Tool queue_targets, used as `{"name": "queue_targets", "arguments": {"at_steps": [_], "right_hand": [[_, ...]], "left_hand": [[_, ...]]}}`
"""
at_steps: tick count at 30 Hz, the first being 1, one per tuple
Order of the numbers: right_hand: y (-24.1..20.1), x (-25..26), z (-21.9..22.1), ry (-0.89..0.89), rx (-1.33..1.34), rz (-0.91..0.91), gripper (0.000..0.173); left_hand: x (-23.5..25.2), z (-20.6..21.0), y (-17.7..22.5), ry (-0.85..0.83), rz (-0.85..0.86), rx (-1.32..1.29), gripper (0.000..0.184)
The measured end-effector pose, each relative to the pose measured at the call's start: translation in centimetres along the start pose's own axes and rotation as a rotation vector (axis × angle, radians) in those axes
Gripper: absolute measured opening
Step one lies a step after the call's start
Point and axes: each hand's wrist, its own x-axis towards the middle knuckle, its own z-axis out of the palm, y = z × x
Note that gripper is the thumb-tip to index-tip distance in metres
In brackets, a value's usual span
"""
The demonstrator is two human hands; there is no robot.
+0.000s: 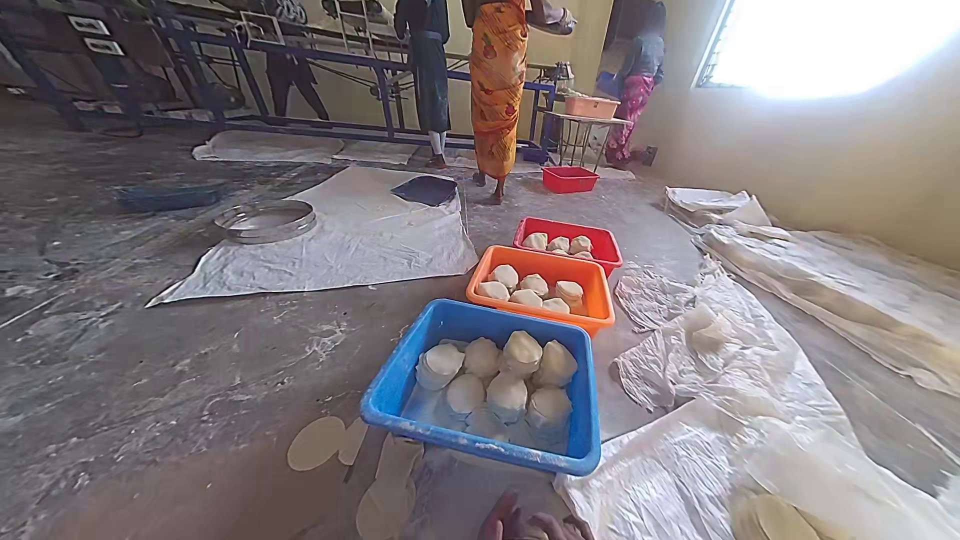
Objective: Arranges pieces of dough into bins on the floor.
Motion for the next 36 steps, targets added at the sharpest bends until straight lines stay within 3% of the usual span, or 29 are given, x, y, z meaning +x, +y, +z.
{"name": "queue_targets", "arguments": {"at_steps": [2,5,7,10,12,14,16,19,21,23,24,28,30,32,34,36], "right_hand": [[0.3,-0.7,-0.2,0.051,0.074,-0.001,0.077],[0.4,-0.4,0.9,-0.112,-0.016,0.039,0.102],[0.3,-0.1,1.2,-0.09,-0.046,0.011,0.093],[0.0,-0.6,0.1,0.054,0.081,-0.006,0.076],[0.1,-0.9,0.2,0.057,0.101,0.009,0.087],[0.6,-0.6,1.5,-0.062,0.001,0.03,0.103],[0.9,-0.3,1.7,-0.092,-0.025,0.023,0.098],[0.5,-0.9,0.0,0.068,0.125,-0.019,0.082],[0.4,-1.3,-0.2,0.074,0.095,-0.01,0.091],[0.3,-0.8,0.3,-0.121,-0.019,0.059,0.103],[0.5,-0.3,0.7,-0.163,-0.068,0.069,0.098],[0.9,-0.7,-0.2,0.085,0.044,-0.014,0.078],[0.8,-1.1,-0.5,0.053,0.039,0.018,0.09],[0.6,-0.8,0.2,-0.131,-0.049,0.098,0.104],[0.5,-0.4,0.2,-0.144,-0.046,0.11,0.097],[0.9,-0.9,0.1,0.014,0.024,0.054,0.086]], "left_hand": [[0.9,-2.1,-2.1,-0.072,0.183,0.112,0.056],[-0.5,-0.6,-3.8,-0.131,0.193,0.165,0.049],[-1.1,0.2,-2.8,-0.131,0.164,0.055,0.044],[0.3,-1.0,-1.5,-0.091,0.226,0.057,0.057],[0.8,-1.8,-2.8,-0.121,0.262,0.172,0.06],[0.0,-0.8,-4.1,-0.153,0.231,0.161,0.05],[-0.3,-0.2,-3.3,-0.178,0.21,0.08,0.049],[0.6,-1.7,-2.3,-0.122,0.273,0.083,0.061],[0.2,-1.5,-2.8,-0.136,0.266,0.154,0.062],[-0.7,-0.5,-3.8,-0.178,0.242,0.159,0.052],[-0.7,-0.4,-4.2,-0.193,0.251,0.14,0.05],[0.8,-1.9,-4.0,-0.082,0.337,0.067,0.065],[0.4,-1.6,-4.1,-0.107,0.298,0.105,0.065],[-1.1,0.0,-4.5,-0.153,0.239,0.107,0.05],[-0.9,0.2,-4.5,-0.256,0.293,0.087,0.051],[-0.1,-0.5,-3.6,-0.186,0.354,0.07,0.058]]}}
